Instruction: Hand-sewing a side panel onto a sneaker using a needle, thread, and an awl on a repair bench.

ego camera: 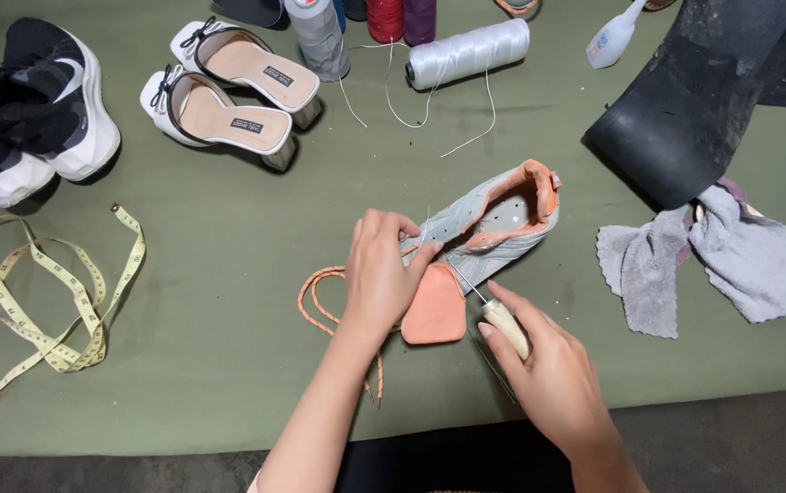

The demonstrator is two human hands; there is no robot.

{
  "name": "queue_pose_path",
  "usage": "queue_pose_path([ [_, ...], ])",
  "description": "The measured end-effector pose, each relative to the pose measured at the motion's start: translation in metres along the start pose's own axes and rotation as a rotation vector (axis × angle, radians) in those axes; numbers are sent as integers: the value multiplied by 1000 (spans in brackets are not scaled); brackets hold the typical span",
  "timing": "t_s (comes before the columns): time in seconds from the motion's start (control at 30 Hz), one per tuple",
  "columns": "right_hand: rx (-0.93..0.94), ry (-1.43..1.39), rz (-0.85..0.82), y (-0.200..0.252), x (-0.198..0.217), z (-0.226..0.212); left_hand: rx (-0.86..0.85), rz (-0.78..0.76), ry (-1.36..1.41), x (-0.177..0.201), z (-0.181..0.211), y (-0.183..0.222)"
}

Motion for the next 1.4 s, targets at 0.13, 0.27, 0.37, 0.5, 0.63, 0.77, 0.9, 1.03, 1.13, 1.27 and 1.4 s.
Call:
queue_pose_path([
  [0.13,-42,16,10,-1,5,16,286,-257,83,-15,-9,-11],
  [0.27,-64,26,61,-6,9,29,476,-281,229,-5,-15,-19],
  [0.37,-88,49,32,-3,10,26,623,-208,661,11,-41,-23],
  [0.5,-88,-30,7,-4,11,21,634,53,586,76,-111,-41],
  [0.63,-53,-58,-9,-2,8,16,-48,627,-346,139,-68,-32],
  [0.77,205,-106,59,-7,-5,-7,-244,125,10,49,17,0],
  [0.9,155,85,57,-21,-25,-12,-28,-181,-49,-22,-4,6],
  [1.03,167,272,-22,-35,-45,-16,99,-181,-137,-36,-28,-8],
  [1.13,226,294,24,-38,-57,-11,139,-213,-159,-32,-29,-17],
  [1.27,63,243,-91,-34,-46,-20,140,-243,-231,-38,-50,-27],
  [1.4,54,244,-146,-32,-46,-28,139,-251,-288,-33,-41,-25],
])
Point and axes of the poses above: each hand's wrist, its own y-axis away from the middle knuckle, its own x-axis out of the back of the hand, z = x × y, the point moved 6 cm from there along -y, towards the middle knuckle, and after that the axes turned 12 degrees about z, right-handed, at the moved point
